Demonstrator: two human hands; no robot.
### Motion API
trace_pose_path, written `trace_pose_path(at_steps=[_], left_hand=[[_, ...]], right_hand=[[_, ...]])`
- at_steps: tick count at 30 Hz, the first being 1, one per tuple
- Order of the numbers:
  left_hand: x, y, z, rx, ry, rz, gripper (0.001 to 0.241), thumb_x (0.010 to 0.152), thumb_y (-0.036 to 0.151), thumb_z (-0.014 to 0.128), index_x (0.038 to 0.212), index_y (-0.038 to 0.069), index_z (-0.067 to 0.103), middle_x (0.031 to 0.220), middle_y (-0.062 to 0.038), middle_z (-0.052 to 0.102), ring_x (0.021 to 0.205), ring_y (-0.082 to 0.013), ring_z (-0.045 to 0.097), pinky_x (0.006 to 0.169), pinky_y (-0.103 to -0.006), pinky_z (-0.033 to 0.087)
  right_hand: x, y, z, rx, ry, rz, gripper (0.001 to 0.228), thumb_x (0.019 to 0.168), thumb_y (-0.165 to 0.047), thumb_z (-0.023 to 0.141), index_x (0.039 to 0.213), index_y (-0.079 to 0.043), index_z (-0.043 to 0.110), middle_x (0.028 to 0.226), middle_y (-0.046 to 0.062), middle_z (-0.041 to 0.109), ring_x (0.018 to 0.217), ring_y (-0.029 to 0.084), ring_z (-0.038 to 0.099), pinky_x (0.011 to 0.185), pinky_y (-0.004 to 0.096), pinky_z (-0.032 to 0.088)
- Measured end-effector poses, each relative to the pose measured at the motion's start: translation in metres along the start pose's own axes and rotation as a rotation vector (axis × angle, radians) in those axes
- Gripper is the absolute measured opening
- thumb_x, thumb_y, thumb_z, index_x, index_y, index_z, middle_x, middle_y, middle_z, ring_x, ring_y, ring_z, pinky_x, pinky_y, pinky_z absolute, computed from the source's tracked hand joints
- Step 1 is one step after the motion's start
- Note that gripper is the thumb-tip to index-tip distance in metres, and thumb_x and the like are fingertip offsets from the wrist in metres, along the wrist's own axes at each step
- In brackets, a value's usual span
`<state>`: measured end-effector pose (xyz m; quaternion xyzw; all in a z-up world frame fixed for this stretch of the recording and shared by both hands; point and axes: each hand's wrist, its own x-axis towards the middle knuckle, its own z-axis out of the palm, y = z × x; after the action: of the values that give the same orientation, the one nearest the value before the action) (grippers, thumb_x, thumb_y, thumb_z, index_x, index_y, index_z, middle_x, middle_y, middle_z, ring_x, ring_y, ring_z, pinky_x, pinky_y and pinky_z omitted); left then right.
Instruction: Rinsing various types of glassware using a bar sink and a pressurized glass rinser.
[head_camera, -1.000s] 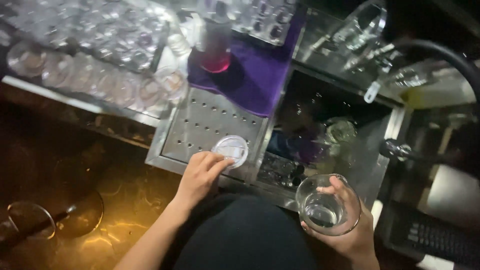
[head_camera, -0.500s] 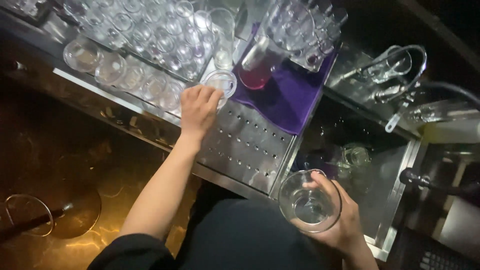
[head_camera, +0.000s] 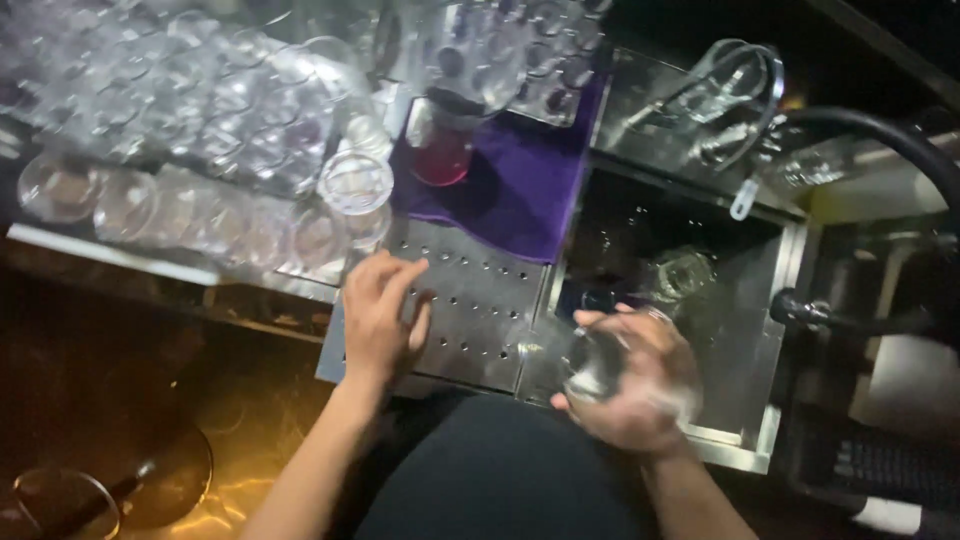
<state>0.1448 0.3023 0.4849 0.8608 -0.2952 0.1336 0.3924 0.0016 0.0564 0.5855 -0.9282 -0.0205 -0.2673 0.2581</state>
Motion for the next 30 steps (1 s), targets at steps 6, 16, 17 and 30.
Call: trace_pose_path(at_steps=[6,16,17,30], left_hand=[[0.015,0.056,-0.001,-0.342,0.093,0.091,0.037,0.083,0.007,0.072,0.120,0.008,0.075,0.105,-0.009,0.066,0.109,-0.0354,0.065,0.100,-0.0472,0.052],[-0.003,0.077,0.016,-0.446,0.061,-0.213,0.032,0.090,0.007,0.061,0.121,0.001,0.064,0.111,-0.014,0.066,0.104,-0.0308,0.063,0.089,-0.0387,0.052],[-0.010,0.081,0.017,-0.416,0.033,-0.341,0.023,0.094,0.016,0.061,0.115,0.005,0.063,0.110,-0.009,0.064,0.098,-0.0222,0.059,0.089,-0.0332,0.049],[-0.058,0.069,0.045,-0.301,-0.500,-0.389,0.014,0.088,0.016,0.065,0.100,0.011,0.068,0.101,-0.008,0.071,0.094,-0.0287,0.066,0.084,-0.0382,0.050]], right_hand=[[0.005,0.022,0.076,0.380,0.219,-0.088,0.090,0.059,-0.050,0.098,0.121,0.001,0.057,0.111,0.020,0.070,0.103,0.037,0.073,0.093,0.044,0.060],[-0.010,0.051,0.063,0.562,-0.172,0.212,0.095,0.074,-0.028,0.086,0.152,-0.001,0.040,0.151,0.022,0.051,0.136,0.040,0.053,0.115,0.053,0.044],[-0.014,0.057,0.050,0.550,-0.288,0.306,0.081,0.084,-0.032,0.077,0.151,-0.002,0.041,0.153,0.020,0.050,0.142,0.034,0.050,0.122,0.048,0.040],[-0.014,0.157,0.036,0.639,-0.090,0.880,0.035,0.094,-0.013,0.068,0.128,-0.007,0.065,0.119,0.010,0.073,0.113,0.019,0.071,0.101,0.031,0.058]])
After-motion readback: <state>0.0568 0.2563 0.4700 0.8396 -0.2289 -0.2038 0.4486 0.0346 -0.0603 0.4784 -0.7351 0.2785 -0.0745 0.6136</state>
